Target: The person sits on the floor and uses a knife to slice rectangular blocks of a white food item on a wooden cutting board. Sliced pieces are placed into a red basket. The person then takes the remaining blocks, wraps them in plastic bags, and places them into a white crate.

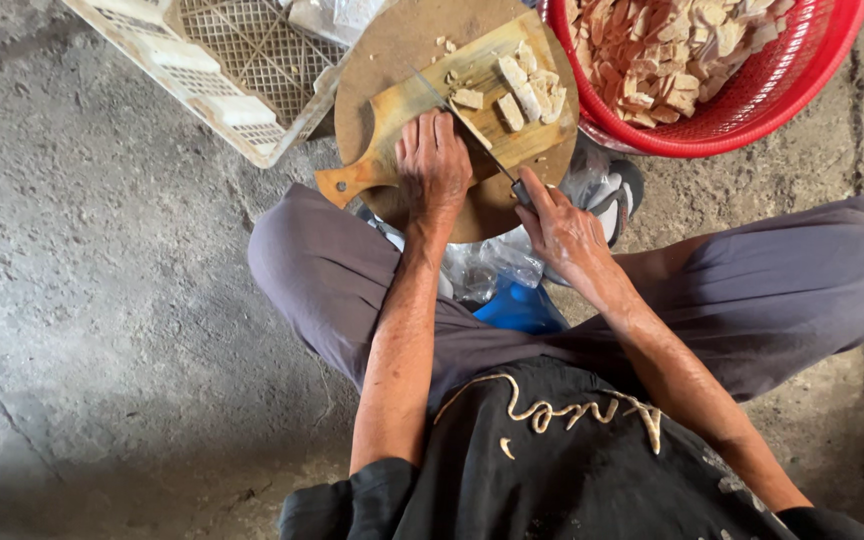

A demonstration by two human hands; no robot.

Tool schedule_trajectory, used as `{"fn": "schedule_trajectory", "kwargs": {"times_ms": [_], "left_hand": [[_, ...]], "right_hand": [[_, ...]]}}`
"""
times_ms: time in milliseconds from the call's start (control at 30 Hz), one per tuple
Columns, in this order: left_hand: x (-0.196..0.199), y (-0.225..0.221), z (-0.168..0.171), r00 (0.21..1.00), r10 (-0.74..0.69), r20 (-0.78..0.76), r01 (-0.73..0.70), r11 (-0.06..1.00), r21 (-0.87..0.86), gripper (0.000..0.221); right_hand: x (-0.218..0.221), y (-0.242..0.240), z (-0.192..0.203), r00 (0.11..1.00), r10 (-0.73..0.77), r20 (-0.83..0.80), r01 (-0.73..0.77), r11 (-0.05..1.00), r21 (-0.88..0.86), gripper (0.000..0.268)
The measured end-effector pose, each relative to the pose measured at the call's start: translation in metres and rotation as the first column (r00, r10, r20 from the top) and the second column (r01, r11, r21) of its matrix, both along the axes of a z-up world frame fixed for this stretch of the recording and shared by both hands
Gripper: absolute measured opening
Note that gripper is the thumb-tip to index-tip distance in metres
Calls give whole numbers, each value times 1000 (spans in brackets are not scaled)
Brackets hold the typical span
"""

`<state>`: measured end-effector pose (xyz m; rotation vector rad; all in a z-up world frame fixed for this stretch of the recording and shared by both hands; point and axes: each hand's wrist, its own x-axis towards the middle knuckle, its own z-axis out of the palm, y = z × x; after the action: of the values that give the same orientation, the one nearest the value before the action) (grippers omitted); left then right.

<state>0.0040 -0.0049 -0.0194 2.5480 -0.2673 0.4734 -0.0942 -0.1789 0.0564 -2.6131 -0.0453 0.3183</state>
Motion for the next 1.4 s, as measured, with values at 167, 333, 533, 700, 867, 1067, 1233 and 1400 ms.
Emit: {"fn": "schedule_trajectory", "kwargs": {"times_ms": [167, 333, 533, 700, 867, 1067, 1233, 1400], "left_hand": [[0, 1, 6, 999, -8, 32, 9, 1000, -16, 21], [-6, 0, 5, 1000, -12, 0, 12, 997, -74, 14], [-16, 6, 1, 997, -51, -51, 40, 979, -202, 14], [-27, -2, 2, 978, -176, -110, 172, 984, -47, 22], [-30, -6, 6, 978, -210, 12, 210, 977, -22, 31], [-28, -6, 8, 978, -205, 23, 205, 979, 12, 29], [-28, -7, 6, 978, -208, 5, 208, 978, -7, 31], [-28, -8, 9, 981, -195, -5, 195, 981, 2, 29]], "right_hand": [[-18, -22, -1, 999, 36, -2, -36, 999, 19, 58], [-30, -33, -3, 982, 31, 184, -59, 987, 152, 59], [-22, -28, -5, 996, -27, 88, 20, 997, 71, 59], [-31, -35, 2, 998, -6, 60, 7, 1000, -5, 59], [-40, -40, -1, 999, -49, -17, 50, 998, 26, 57], [-58, -50, 3, 999, -31, 22, 28, 995, 92, 56], [-70, -56, 6, 999, -33, -14, 34, 991, 129, 55], [-73, -61, 2, 989, -31, -142, 43, 995, 85, 58]]}}
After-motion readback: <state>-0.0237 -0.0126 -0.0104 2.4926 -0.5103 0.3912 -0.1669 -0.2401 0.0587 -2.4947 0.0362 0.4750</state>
